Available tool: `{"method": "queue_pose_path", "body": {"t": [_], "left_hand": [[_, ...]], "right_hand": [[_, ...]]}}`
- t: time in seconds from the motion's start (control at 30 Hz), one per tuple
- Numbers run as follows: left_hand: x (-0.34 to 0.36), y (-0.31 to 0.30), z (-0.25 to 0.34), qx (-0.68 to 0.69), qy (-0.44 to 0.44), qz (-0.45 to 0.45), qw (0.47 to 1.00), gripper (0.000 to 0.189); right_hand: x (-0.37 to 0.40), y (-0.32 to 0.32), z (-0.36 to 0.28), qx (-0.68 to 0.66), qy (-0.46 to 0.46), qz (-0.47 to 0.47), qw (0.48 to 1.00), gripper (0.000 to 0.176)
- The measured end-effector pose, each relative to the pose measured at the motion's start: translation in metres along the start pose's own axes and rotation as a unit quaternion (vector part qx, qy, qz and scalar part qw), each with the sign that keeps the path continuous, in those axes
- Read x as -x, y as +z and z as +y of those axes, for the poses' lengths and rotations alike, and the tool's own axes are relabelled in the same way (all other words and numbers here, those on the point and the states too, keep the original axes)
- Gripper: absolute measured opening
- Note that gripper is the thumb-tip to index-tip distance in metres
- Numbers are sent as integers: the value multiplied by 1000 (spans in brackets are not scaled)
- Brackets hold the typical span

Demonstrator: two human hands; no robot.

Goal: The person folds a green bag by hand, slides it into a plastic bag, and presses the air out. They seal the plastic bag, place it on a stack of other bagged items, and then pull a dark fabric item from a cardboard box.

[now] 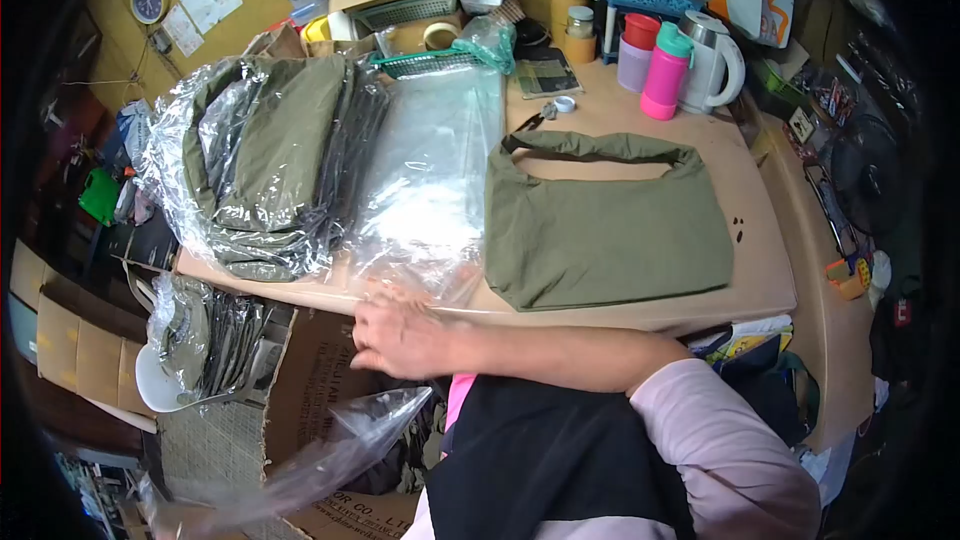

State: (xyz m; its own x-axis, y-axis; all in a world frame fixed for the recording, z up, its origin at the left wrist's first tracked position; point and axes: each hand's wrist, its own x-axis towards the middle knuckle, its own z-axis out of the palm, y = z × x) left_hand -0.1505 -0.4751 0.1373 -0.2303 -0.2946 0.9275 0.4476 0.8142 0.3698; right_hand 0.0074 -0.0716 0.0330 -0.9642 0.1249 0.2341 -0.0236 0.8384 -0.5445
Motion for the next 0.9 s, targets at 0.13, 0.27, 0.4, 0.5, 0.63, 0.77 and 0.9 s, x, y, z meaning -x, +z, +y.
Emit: {"method": "queue_pose_path", "body": {"t": [0.13, 0.27, 0.4, 0.5, 0.63, 0.77, 0.9], "left_hand": [[134, 40, 183, 277, 111, -372, 879, 8], [228, 29, 293, 408, 199, -633, 626, 14], [197, 26, 354, 490, 215, -694, 483, 37], [196, 46, 389, 536, 371, -428, 626, 49], [225, 99, 380, 420, 294, -824, 241, 47], [225, 102, 362, 411, 245, -869, 126, 18], [242, 92, 362, 467, 118, -831, 278, 14]], "right_hand": [[45, -19, -13, -382, 102, -70, 916, 44], [89, -2, 34, -673, 206, 153, 693, 35], [158, -30, 73, -614, 242, 233, 714, 29], [184, -55, 48, -513, 183, 297, 784, 28], [230, -102, 48, -418, 202, 376, 802, 35], [299, -129, 69, -312, 259, 489, 773, 32], [344, -146, 89, 31, 436, 490, 755, 35]]}}
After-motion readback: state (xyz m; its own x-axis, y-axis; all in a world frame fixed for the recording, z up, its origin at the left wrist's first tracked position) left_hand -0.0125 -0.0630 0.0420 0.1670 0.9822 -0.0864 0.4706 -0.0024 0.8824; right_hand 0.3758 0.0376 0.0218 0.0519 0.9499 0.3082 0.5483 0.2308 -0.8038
